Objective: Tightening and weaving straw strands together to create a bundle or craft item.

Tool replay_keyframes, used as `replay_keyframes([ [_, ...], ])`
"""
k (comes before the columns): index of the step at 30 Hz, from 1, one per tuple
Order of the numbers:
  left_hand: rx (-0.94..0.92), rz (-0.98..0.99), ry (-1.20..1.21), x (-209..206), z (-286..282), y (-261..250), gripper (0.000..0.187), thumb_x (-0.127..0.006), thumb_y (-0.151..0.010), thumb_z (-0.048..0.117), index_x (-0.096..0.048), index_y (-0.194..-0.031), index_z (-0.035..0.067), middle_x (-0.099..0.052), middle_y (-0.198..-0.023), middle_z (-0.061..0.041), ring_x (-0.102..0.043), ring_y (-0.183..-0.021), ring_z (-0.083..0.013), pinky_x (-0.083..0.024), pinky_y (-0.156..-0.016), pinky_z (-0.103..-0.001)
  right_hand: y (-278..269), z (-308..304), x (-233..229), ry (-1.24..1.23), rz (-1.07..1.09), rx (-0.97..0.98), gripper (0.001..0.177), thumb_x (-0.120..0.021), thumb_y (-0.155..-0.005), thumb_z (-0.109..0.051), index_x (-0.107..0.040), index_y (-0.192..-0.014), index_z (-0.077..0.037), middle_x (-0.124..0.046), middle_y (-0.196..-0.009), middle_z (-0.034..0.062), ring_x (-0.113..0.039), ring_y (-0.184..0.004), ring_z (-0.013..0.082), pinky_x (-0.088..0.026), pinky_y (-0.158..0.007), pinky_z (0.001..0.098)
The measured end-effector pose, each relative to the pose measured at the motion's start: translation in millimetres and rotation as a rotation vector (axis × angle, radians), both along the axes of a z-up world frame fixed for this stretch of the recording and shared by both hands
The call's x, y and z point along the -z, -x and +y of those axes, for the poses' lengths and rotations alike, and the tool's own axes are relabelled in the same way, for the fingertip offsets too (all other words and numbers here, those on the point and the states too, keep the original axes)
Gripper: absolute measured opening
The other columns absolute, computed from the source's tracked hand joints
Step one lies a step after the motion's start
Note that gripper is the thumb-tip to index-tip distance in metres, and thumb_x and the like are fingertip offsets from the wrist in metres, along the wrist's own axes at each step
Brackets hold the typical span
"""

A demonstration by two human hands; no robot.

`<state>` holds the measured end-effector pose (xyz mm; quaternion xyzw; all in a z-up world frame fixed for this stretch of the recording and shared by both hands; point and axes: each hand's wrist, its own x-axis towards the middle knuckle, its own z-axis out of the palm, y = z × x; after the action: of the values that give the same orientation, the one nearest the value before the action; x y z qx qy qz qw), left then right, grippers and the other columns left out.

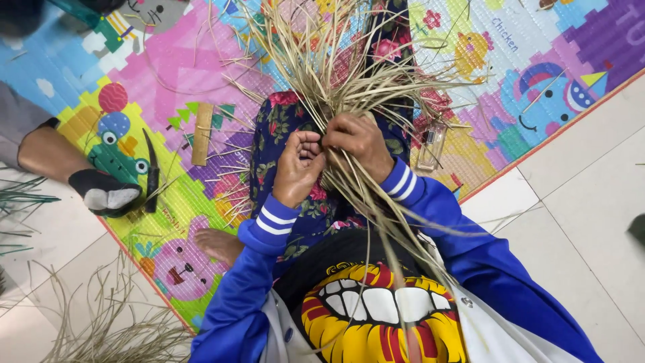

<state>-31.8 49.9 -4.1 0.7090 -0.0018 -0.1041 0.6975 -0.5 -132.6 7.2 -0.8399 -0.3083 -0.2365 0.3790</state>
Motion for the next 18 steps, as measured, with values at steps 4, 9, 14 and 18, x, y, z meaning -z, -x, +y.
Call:
replay_keyframes([
  [4, -0.043, -0.139, -0.200, -26, -11, 5, 0.035, -0.071, -0.084, 0.000, -0.057, -0.117, 0.001, -0.061, -0.091, -0.017, -0.064, -0.078, -0.0223, -0.063, -0.060, -0.031, -3, 0, -6, -0.126, 0.181, -0.076, 0.026, -0.066, -0.100, -0.040, -0.071, -0.093, -0.017, -0.064, -0.098, 0.0043, -0.065, -0.082, 0.0299, -0.049, -0.074, 0.0390],
  [9, -0.090, -0.195, -0.281, -18, -16, 3, 0.030, -0.074, -0.080, 0.001, -0.065, -0.108, 0.005, -0.064, -0.085, -0.013, -0.066, -0.069, -0.0202, -0.064, -0.056, -0.029, 7, -19, -15, -0.009, 0.093, -0.102, 0.026, -0.072, -0.098, -0.032, -0.069, -0.087, -0.009, -0.067, -0.094, 0.0126, -0.065, -0.080, 0.0374, -0.050, -0.070, 0.0454],
  [14, -0.138, -0.150, -0.215, -15, -19, 6, 0.023, -0.073, -0.088, 0.012, -0.064, -0.109, 0.007, -0.062, -0.086, -0.009, -0.061, -0.072, -0.0154, -0.060, -0.055, -0.025, 27, -26, -1, -0.016, 0.012, -0.131, 0.032, -0.057, -0.106, -0.037, -0.072, -0.091, -0.014, -0.068, -0.101, 0.0076, -0.064, -0.086, 0.0332, -0.049, -0.081, 0.0400],
  [18, -0.125, -0.207, -0.275, -16, -20, 5, 0.032, -0.074, -0.086, 0.008, -0.061, -0.115, 0.004, -0.061, -0.085, -0.013, -0.063, -0.070, -0.0199, -0.060, -0.053, -0.029, 21, -27, 5, -0.030, 0.014, -0.113, 0.017, -0.070, -0.099, -0.026, -0.078, -0.089, -0.014, -0.071, -0.098, 0.0078, -0.066, -0.081, 0.0333, -0.051, -0.078, 0.0423],
])
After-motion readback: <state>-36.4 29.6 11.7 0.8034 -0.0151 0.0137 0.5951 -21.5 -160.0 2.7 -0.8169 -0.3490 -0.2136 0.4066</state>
